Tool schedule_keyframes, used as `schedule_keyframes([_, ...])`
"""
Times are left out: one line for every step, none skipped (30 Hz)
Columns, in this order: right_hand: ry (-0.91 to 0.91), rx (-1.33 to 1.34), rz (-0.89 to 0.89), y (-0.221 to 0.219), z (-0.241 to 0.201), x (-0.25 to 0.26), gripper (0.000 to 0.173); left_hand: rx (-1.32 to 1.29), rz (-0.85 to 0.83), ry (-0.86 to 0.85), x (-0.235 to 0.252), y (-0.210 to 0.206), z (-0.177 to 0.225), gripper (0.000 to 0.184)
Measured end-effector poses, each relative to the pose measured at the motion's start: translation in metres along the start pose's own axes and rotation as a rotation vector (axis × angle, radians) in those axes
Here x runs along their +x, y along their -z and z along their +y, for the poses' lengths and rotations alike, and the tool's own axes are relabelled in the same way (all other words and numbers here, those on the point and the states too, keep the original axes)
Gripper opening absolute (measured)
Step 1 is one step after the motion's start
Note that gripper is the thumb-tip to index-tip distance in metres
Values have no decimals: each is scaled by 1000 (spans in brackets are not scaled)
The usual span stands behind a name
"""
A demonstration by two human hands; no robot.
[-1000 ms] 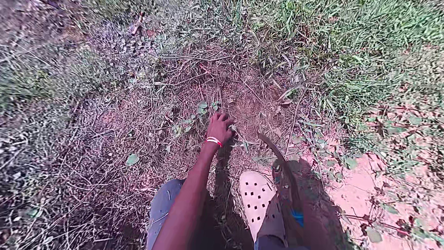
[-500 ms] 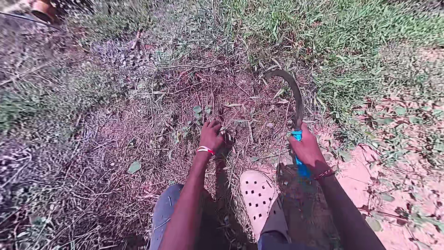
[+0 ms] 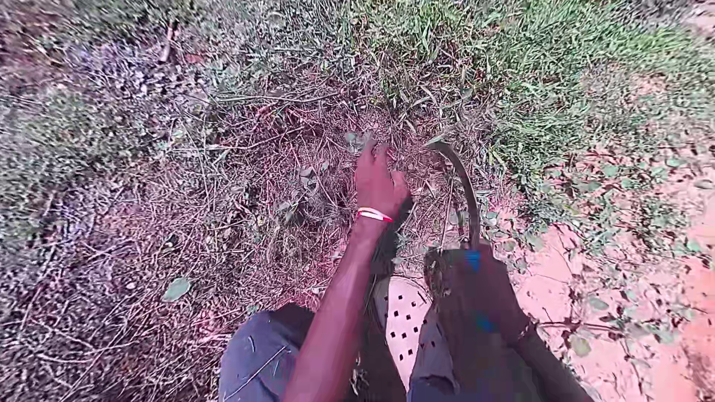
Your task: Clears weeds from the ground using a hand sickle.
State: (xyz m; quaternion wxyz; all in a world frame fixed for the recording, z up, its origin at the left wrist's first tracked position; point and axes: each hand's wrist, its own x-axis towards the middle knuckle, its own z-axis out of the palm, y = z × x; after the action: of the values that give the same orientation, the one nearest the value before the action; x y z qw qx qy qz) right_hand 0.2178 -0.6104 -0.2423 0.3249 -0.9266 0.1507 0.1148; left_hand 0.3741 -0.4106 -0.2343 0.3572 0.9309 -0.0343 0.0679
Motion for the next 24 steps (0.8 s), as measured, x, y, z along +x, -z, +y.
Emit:
schedule_keyframes([-30,2,10,6,-14,12,53,-18,-105,103,3,-17,-1,61])
schedule_keyframes([-82,20,-7,13,-25,22,57,-26,-220,234,1,-34,-6,70])
schedule_keyframes([-130,1,-51,17,-31,28,58,-36,-331,355,-5,-48,-14,78])
schedule_keyframes([-181,-38,-123,17,-31,25,59,-23,-409,439,-14,-56,-21,80])
schedule_keyframes([-204,-105,-180,9,-23,14,58,-7,-461,469,-23,-59,-25,82])
schedule_keyframes([-171,-182,-190,-6,-7,-5,56,-31,-492,470,-26,-56,-26,82])
schedule_keyframes([-95,-251,-140,-22,10,-30,52,-93,-515,470,-26,-51,-26,82])
schedule_keyframes([-78,-264,-123,-31,20,-58,51,-167,-539,478,-27,-45,-27,83])
schedule_keyframes([-44,-233,-72,-37,29,-81,53,-229,-565,481,-28,-40,-27,86])
schedule_keyframes([-22,-196,-35,-38,34,-95,55,-276,-601,483,-29,-37,-25,90])
schedule_keyframes([-24,-156,-45,-36,36,-103,59,-285,-642,486,-31,-35,-22,97])
schedule_keyframes([-86,-118,-135,-30,32,-105,60,-245,-690,478,-32,-35,-17,108])
schedule_keyframes([-150,-91,-212,-22,21,-103,59,-163,-732,458,-33,-36,-9,119])
schedule_keyframes([-225,-55,-293,-9,5,-98,57,-79,-754,445,-31,-38,1,127])
schedule_keyframes([-273,-36,-337,-1,-4,-92,57,4,-760,446,-27,-41,11,131])
schedule_keyframes([-324,-4,-380,8,-14,-87,57,82,-743,461,-25,-46,20,132])
schedule_keyframes([-345,35,-395,12,-19,-84,57,143,-704,487,-25,-53,26,130])
schedule_keyframes([-338,86,-381,11,-16,-82,59,178,-655,517,-27,-61,30,128])
schedule_keyframes([-301,158,-336,6,-6,-80,64,190,-606,548,-29,-67,31,126])
schedule_keyframes([-244,236,-255,-7,11,-78,67,183,-567,575,-30,-70,31,127])
schedule_keyframes([-187,327,-167,-19,24,-76,66,161,-533,595,-32,-70,28,125])
schedule_keyframes([-174,411,-120,-26,31,-73,65,150,-510,604,-34,-69,26,121])
schedule_keyframes([-174,476,-93,-30,35,-71,64,151,-509,610,-35,-66,24,112])
schedule_keyframes([-184,515,-91,-31,35,-72,65,165,-525,615,-37,-62,22,102])
